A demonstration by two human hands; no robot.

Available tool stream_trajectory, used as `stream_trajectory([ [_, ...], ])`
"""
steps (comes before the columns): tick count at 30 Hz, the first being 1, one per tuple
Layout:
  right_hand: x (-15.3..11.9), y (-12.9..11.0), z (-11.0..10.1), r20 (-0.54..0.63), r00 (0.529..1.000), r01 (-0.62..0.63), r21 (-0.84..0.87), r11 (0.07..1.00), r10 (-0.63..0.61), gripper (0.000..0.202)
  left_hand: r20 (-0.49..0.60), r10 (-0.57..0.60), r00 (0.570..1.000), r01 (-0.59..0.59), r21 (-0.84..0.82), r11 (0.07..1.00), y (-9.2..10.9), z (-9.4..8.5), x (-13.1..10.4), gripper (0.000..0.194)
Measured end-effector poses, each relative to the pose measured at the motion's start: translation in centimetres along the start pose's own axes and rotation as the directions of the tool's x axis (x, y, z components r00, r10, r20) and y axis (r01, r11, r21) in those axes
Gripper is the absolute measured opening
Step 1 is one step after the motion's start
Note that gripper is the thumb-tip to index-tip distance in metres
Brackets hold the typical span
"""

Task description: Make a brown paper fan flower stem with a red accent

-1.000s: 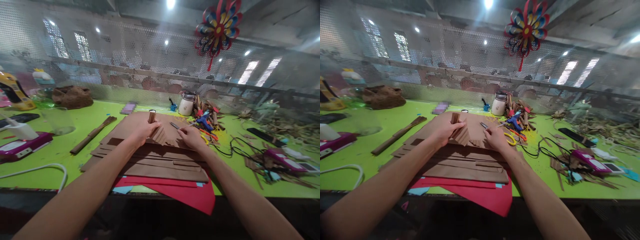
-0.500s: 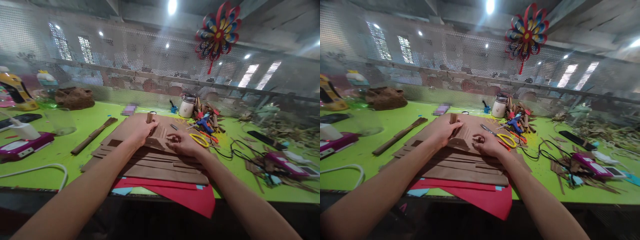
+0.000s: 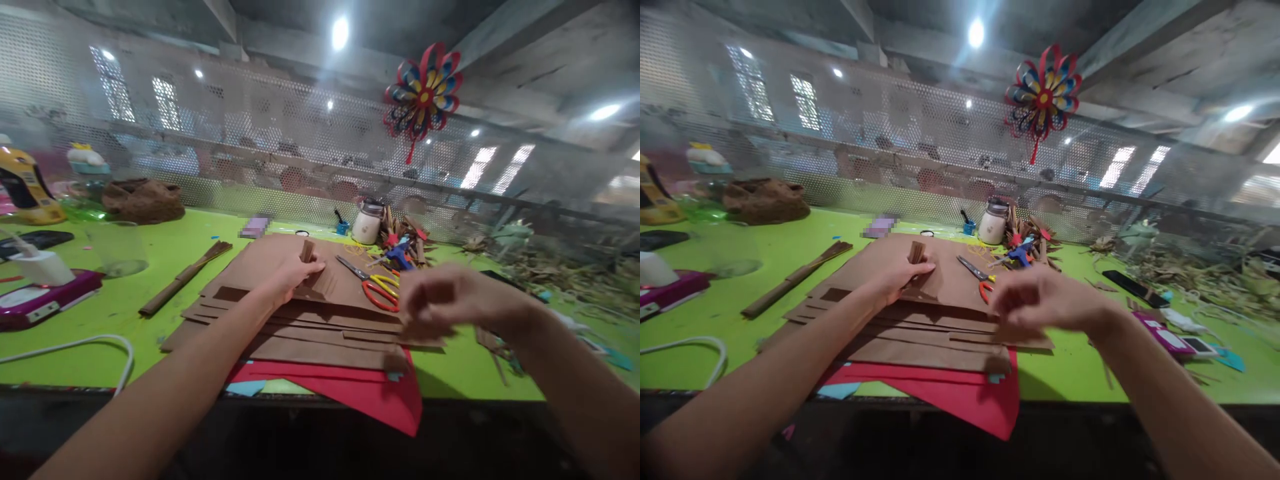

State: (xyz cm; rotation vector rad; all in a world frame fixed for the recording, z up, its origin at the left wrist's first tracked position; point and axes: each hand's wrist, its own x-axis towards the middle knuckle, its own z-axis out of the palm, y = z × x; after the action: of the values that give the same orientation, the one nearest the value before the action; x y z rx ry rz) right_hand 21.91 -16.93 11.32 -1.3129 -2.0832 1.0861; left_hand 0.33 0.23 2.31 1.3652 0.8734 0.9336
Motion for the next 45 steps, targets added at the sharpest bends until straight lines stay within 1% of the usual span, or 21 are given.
stream_trajectory([
  [1, -1.7, -0.6, 0.9, 0.097, 0.994, -0.039, -0.111, 0.993, 0.05, 0.015, 0.013, -0.008, 1.0, 0.007, 0.023, 1.0, 0.1, 0.1, -0.2, 0.033],
  [2, -3.4, -1.0, 1.9, 0.148, 0.981, -0.091, -0.224, 0.97, 0.126, 0.017, 0.025, -0.009, 1.0, 0.008, 0.04, 0.999, 0.1, 0.2, -0.3, 0.033],
  [4, -6.2, -1.0, 3.7, 0.197, 0.925, -0.225, -0.402, 0.888, 0.324, 0.025, 0.045, -0.003, 0.999, 0.001, 0.048, 0.999, 0.1, 0.5, -0.5, 0.032],
  [6, -7.7, -0.4, 4.8, 0.112, 0.898, -0.33, -0.467, 0.82, 0.425, 0.033, 0.077, 0.004, 0.997, -0.007, 0.032, 0.999, -0.1, 0.7, -0.6, 0.031],
  [7, -7.8, -0.1, 4.9, 0.084, 0.904, -0.342, -0.447, 0.827, 0.419, 0.033, 0.092, 0.003, 0.996, -0.005, 0.026, 1.0, -0.2, 0.8, -0.6, 0.032],
  [9, -6.4, 0.4, 4.5, 0.025, 0.954, -0.27, -0.366, 0.891, 0.299, 0.025, 0.114, -0.01, 0.993, 0.007, 0.028, 1.0, -0.4, 0.9, -0.7, 0.034],
  [11, -3.3, 1.1, 3.8, -0.109, 0.989, -0.131, -0.294, 0.947, 0.103, 0.018, 0.13, -0.023, 0.991, 0.019, 0.034, 0.999, -0.5, 1.0, -0.8, 0.038],
  [13, 0.9, 1.9, 3.3, -0.294, 0.956, -0.049, -0.234, 0.971, -0.023, 0.018, 0.186, -0.011, 0.982, 0.008, 0.017, 1.0, -0.4, 1.0, -1.0, 0.037],
  [15, 5.2, 2.8, 3.6, -0.465, 0.885, -0.04, -0.136, 0.99, -0.027, 0.025, 0.249, 0.022, 0.968, -0.016, -0.028, 0.999, -0.3, 1.0, -1.2, 0.034],
  [16, 7.1, 3.2, 4.0, -0.494, 0.87, -0.026, -0.056, 0.998, -0.005, 0.03, 0.266, 0.038, 0.963, -0.023, -0.062, 0.998, -0.2, 1.0, -1.3, 0.032],
  [18, 10.2, 3.9, 5.1, -0.449, 0.892, 0.029, 0.177, 0.984, 0.054, 0.037, 0.254, 0.051, 0.966, -0.016, -0.139, 0.99, 0.0, 1.0, -1.4, 0.031],
  [20, 12.0, 4.1, 6.2, -0.459, 0.885, 0.107, 0.364, 0.925, 0.078, 0.046, 0.181, 0.047, 0.982, -0.009, -0.208, 0.978, 0.1, 1.0, -1.3, 0.03],
  [22, 12.8, 4.1, 6.8, -0.486, 0.869, 0.152, 0.437, 0.886, 0.091, 0.049, 0.043, 0.033, 0.999, -0.022, -0.235, 0.972, 0.1, 0.9, -1.0, 0.029],
  [25, 13.1, 4.3, 6.9, -0.537, 0.839, 0.141, 0.369, 0.919, 0.087, 0.041, -0.115, 0.028, 0.993, -0.053, -0.225, 0.973, -0.1, 0.7, -0.4, 0.029],
  [28, 13.2, 5.2, 6.7, -0.552, 0.832, 0.146, 0.3, 0.943, 0.047, 0.029, -0.082, 0.044, 0.996, -0.062, -0.236, 0.97, -0.4, 0.6, -0.2, 0.03],
  [30, 13.4, 6.0, 6.6, -0.559, 0.828, 0.172, 0.322, 0.931, 0.04, 0.027, -0.043, 0.039, 0.998, -0.049, -0.236, 0.971, -0.5, 0.7, -0.3, 0.031],
  [33, 13.3, 6.9, 6.4, -0.599, 0.797, 0.203, 0.385, 0.9, 0.076, 0.027, -0.026, 0.012, 1.0, -0.018, -0.213, 0.977, -0.6, 0.7, -0.4, 0.032],
  [36, 12.8, 7.6, 6.0, -0.593, 0.796, 0.193, 0.435, 0.879, 0.119, 0.031, 0.026, 0.023, 0.999, -0.018, -0.182, 0.983, -0.7, 0.8, -0.4, 0.032],
  [38, 12.6, 7.8, 5.7, -0.581, 0.803, 0.179, 0.452, 0.874, 0.136, 0.032, 0.041, 0.035, 0.999, -0.03, -0.127, 0.991, -0.8, 0.9, -0.4, 0.034],
  [42, 12.6, 8.2, 5.7, -0.572, 0.809, 0.181, 0.46, 0.869, 0.134, 0.032, 0.002, 0.064, 0.998, -0.064, 0.033, 0.997, -0.8, 1.0, -0.5, 0.031],
  [45, 12.8, 8.3, 6.0, -0.602, 0.788, 0.161, 0.404, 0.9, 0.129, 0.032, -0.013, 0.118, 0.993, -0.115, 0.125, 0.985, -0.7, 1.1, -0.4, 0.023],
])
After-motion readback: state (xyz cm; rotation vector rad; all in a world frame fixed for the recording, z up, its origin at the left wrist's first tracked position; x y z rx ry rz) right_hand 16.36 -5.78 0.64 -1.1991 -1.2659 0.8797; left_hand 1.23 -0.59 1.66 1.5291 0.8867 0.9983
